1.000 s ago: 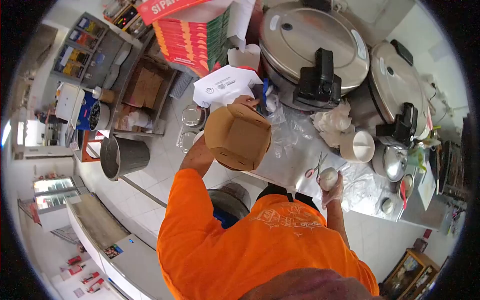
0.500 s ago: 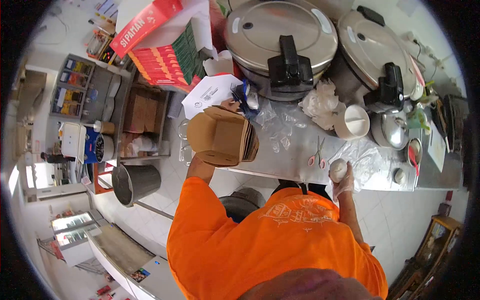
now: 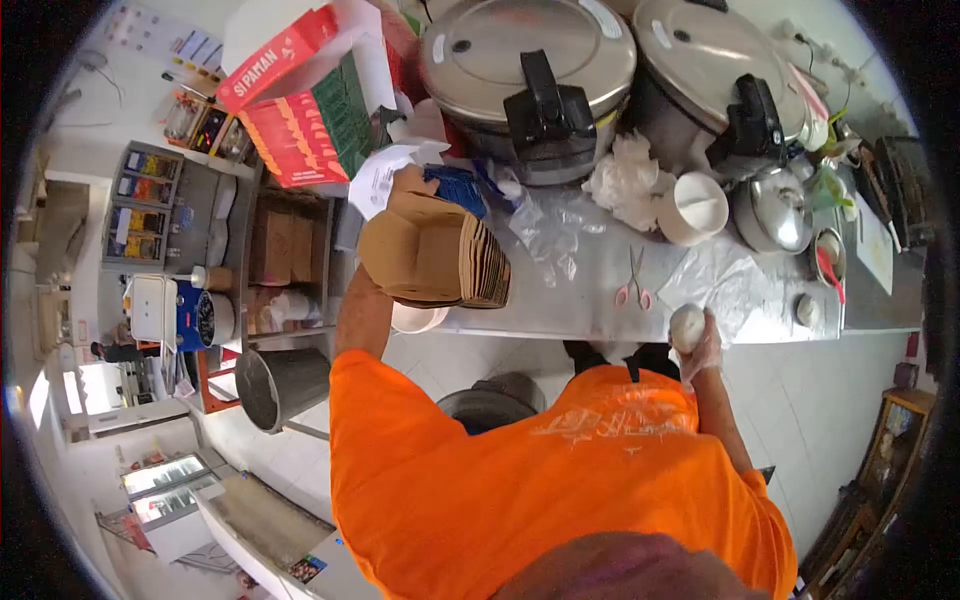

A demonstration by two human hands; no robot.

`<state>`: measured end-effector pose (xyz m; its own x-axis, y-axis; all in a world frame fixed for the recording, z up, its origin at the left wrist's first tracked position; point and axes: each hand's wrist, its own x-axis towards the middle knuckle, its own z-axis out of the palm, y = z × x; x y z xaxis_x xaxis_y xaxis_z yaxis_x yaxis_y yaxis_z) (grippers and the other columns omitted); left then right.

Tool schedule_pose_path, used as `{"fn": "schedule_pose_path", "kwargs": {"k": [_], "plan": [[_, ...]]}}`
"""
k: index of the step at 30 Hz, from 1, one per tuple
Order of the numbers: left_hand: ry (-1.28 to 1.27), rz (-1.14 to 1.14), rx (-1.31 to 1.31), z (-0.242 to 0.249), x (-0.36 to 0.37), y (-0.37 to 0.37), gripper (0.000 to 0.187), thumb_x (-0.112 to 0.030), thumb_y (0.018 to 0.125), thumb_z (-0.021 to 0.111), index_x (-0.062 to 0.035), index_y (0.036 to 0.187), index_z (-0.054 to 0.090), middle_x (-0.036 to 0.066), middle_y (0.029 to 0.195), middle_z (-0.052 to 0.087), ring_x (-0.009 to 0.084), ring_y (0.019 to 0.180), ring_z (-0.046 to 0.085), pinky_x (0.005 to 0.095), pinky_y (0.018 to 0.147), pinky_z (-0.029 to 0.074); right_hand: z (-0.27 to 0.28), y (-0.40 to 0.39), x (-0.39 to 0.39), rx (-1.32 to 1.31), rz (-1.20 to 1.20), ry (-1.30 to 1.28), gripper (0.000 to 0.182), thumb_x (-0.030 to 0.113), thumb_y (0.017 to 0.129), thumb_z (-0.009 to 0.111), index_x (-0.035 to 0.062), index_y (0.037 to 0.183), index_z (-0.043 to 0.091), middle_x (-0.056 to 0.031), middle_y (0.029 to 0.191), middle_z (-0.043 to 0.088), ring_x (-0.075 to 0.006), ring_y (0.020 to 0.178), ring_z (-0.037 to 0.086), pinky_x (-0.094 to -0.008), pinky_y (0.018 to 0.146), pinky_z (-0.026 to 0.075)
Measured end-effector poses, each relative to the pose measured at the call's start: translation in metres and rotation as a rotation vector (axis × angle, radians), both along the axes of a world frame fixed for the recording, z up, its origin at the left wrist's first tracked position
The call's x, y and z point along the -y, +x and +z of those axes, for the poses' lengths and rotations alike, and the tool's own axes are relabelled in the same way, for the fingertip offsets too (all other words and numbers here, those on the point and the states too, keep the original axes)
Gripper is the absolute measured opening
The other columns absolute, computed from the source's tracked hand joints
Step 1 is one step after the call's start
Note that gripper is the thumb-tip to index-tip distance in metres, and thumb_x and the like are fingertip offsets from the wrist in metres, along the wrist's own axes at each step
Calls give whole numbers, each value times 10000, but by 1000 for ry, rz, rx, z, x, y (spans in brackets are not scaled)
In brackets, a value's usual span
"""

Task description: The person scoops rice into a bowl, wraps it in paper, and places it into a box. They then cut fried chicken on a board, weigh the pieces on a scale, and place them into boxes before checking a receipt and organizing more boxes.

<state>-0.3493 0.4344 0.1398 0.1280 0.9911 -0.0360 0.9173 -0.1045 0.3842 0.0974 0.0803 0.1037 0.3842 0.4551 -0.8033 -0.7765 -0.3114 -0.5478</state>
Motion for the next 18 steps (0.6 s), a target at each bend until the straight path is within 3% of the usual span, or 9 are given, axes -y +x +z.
{"fn": "schedule_pose_path", "kwargs": {"k": [3,6,8,10,14,18], "plan": [[58,93,185,-8,24,-22,407,-332,762,668,1,988,607,184,941,639,352,868,601,430,810,475,-2,-3,-5,4,16,1,421,478,902,476,94,1052,559,-76,893,620,-220,752,615,-340,643,521],[187,142,399,-4,-1,-20,378,-313,784,650,2,988,599,172,940,631,329,864,591,420,812,471,-2,-5,-14,-47,25,62,461,493,879,524,90,1103,525,-84,972,602,-226,825,608,-335,651,525],[205,203,522,-18,23,-32,359,-300,799,638,3,987,594,164,939,625,314,861,584,414,814,468,10,-9,1,-34,36,32,479,500,869,537,90,1116,520,-88,980,600,-230,831,608,-339,649,530],[277,242,661,-18,17,-38,340,-286,814,626,3,987,589,156,938,620,299,858,577,407,815,465,14,-7,-1,-52,99,-29,538,460,896,503,60,1251,450,-105,1152,549,-241,1021,568,-357,792,511],[413,326,927,-16,17,-61,302,-260,843,602,5,987,578,141,937,609,270,852,563,394,819,460,-9,4,10,-94,37,42,540,474,885,514,63,1230,459,-113,1113,553,-240,960,583,-364,752,519],[529,417,1181,-30,34,-104,266,-234,873,578,7,986,567,125,936,598,240,846,549,381,822,454,7,1,1,-88,7,-4,489,460,900,496,75,1201,469,-110,1044,560,-229,889,585,-346,697,517]]}}
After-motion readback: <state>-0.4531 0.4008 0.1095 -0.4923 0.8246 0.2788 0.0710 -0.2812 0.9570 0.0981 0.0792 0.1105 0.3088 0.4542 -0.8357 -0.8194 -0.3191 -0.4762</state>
